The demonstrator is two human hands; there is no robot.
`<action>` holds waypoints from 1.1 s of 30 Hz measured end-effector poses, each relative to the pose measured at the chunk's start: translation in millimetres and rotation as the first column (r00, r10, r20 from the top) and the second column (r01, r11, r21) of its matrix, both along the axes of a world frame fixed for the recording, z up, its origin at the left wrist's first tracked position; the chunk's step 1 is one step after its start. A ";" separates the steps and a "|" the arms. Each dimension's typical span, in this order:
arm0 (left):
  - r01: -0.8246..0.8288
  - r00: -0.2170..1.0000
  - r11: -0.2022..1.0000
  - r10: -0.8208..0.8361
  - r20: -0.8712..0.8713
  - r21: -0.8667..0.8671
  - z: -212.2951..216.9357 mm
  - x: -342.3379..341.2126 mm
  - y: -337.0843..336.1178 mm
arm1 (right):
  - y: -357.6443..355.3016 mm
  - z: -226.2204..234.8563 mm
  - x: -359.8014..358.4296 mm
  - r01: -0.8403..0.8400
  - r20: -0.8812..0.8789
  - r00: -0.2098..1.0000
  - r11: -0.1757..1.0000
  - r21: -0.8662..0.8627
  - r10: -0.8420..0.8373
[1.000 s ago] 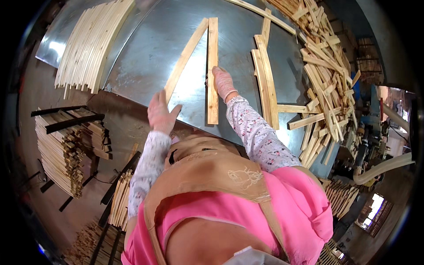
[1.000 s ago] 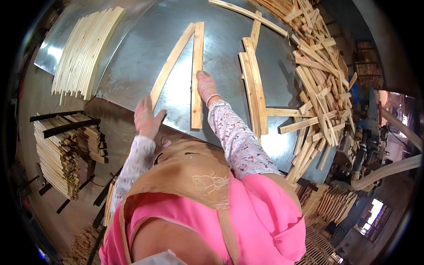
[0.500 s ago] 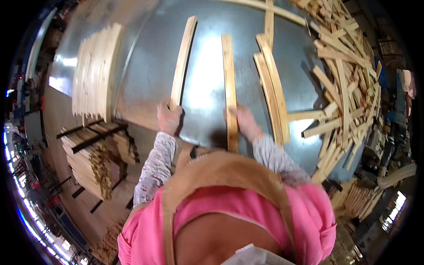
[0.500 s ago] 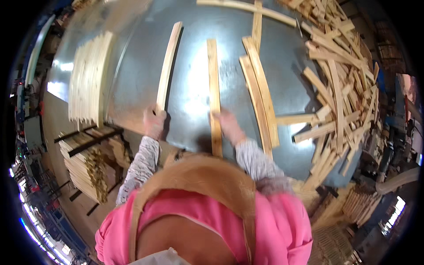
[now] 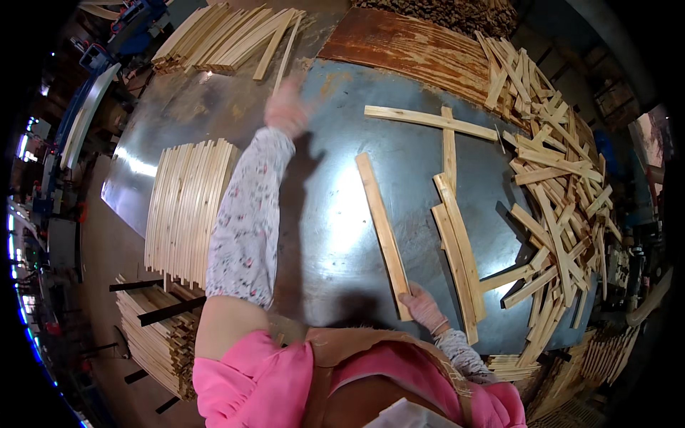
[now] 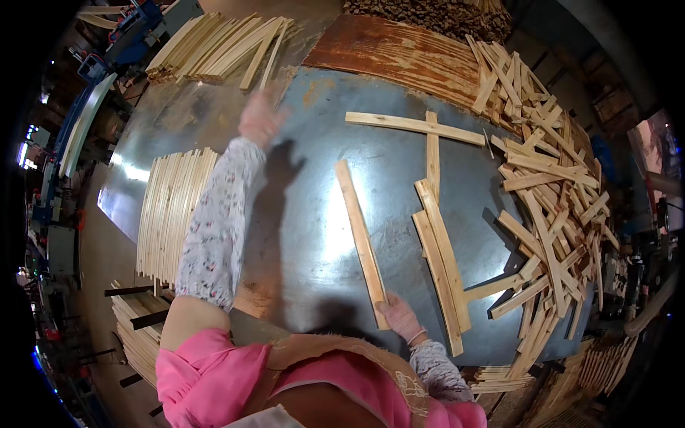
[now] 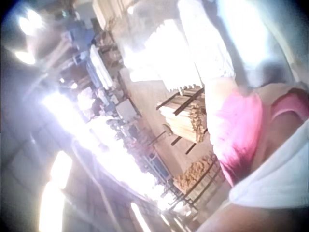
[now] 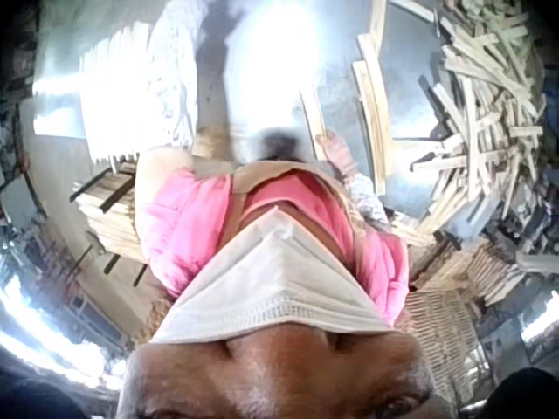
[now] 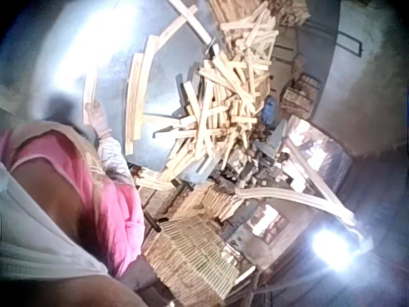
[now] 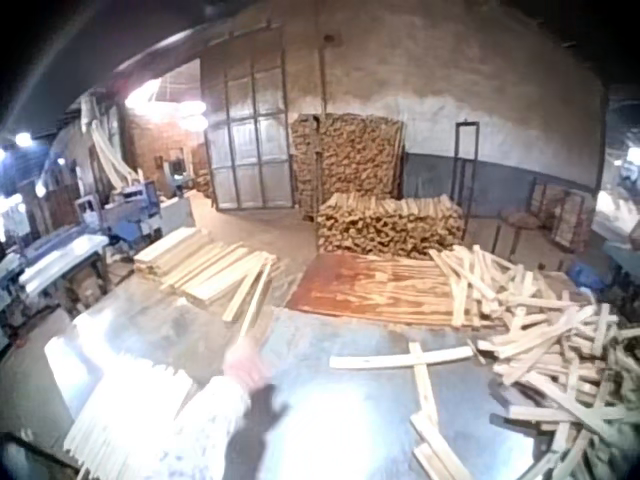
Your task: The person sorts and stacks thin wooden strips on a metal table. They pick up individual strips from a scattered pile, align them, and place them into a neat stack. The person occasionally lifts and repositions the growing stack to maintain alignment.
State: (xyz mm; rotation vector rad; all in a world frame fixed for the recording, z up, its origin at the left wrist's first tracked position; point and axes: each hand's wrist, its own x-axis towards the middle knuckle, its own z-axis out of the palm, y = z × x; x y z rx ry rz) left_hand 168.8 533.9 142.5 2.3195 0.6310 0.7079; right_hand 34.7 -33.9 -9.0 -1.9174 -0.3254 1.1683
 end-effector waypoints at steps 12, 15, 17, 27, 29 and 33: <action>0.550 0.752 0.781 -0.310 -0.582 0.295 -120.3 11.2 -109.1 | -39.4 46.1 191.1 0.468 0.601 0.668 0.876 0.118 -0.438; 0.446 0.800 0.861 -0.260 -0.541 0.245 -138.2 107.2 -125.3 | -112.4 27.7 125.7 0.446 0.726 0.673 0.861 -0.246 -0.141; 0.390 0.824 0.870 -0.184 -0.535 0.302 -138.8 164.2 -131.9 | -136.3 27.1 75.3 0.299 0.690 0.714 0.842 -0.450 0.115; 0.357 0.659 0.934 -0.252 -0.709 0.000 -143.9 146.0 -148.8 | -132.7 6.3 28.8 0.348 0.627 0.776 0.786 -0.510 0.064; 0.274 0.682 0.958 -0.252 -0.687 -0.079 -145.9 73.0 -154.0 | -120.3 10.2 31.2 0.360 0.587 0.807 0.843 -0.399 -0.067; -0.016 0.700 0.999 -0.010 -0.715 -0.030 -143.8 -103.8 -165.9 | -74.9 37.0 42.4 0.349 0.286 0.902 0.936 -0.048 -0.322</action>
